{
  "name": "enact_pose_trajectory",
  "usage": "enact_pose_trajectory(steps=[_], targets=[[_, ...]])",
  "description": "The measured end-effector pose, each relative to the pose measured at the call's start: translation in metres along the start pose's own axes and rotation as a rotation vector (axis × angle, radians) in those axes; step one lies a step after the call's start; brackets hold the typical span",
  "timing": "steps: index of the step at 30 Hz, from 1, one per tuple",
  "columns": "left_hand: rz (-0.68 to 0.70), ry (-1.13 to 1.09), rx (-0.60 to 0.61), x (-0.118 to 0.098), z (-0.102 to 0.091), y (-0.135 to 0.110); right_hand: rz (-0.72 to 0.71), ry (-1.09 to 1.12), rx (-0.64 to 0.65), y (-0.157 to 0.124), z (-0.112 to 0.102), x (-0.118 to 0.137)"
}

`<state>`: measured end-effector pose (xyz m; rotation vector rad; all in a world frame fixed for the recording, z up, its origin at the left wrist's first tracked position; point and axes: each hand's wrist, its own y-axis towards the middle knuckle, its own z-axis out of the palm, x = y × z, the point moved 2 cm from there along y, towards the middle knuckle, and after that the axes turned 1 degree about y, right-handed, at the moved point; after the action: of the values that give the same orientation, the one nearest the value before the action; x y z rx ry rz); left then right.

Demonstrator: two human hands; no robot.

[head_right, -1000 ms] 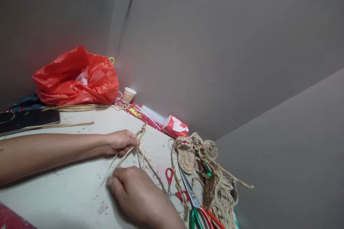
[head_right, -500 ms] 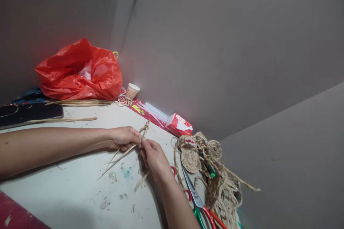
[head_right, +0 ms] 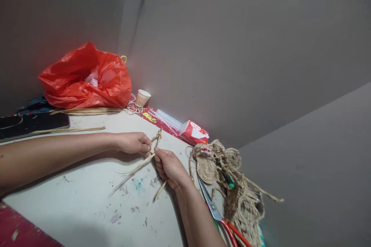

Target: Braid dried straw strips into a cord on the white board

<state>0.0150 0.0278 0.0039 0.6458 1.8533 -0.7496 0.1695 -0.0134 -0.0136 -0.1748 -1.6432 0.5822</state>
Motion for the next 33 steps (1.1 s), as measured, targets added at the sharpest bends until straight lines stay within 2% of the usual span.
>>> enact_pose_trajectory(steps=[5,8,10,12,15,17,19,23,27,30,33], targets=[[-0.073,0.259,0.017,-0.016,-0.021,-0.018,-0.015,0.028,0.037,0.001,-0.002,0.000],[-0.214,0.422,0.046,-0.025,-0.042,-0.041,-0.027,0.046,0.063,0.001,-0.003,0.001],[-0.334,0.541,0.021,-0.030,-0.061,-0.060,-0.030,0.055,0.080,0.001,-0.003,0.001],[-0.411,0.663,-0.064,-0.033,-0.080,-0.080,-0.029,0.060,0.100,0.002,-0.002,0.001],[-0.366,0.833,-0.283,-0.032,-0.101,-0.102,-0.025,0.059,0.132,0.003,-0.001,0.000],[-0.312,0.896,-0.393,-0.023,-0.106,-0.109,-0.016,0.050,0.134,0.004,-0.001,0.000],[-0.303,0.902,-0.439,-0.007,-0.106,-0.111,-0.007,0.036,0.126,0.004,-0.002,-0.001],[-0.269,0.831,-0.464,0.022,-0.104,-0.105,-0.005,0.028,0.143,0.007,-0.004,-0.003],[-0.206,0.665,-0.420,0.023,-0.102,-0.096,-0.022,0.023,0.156,0.007,-0.005,-0.003],[-0.181,0.269,-0.343,0.006,-0.092,-0.084,-0.034,0.017,0.162,0.006,-0.003,-0.001],[-0.169,-0.179,-0.287,-0.014,-0.072,-0.069,-0.036,0.018,0.145,0.004,-0.002,0.003]])
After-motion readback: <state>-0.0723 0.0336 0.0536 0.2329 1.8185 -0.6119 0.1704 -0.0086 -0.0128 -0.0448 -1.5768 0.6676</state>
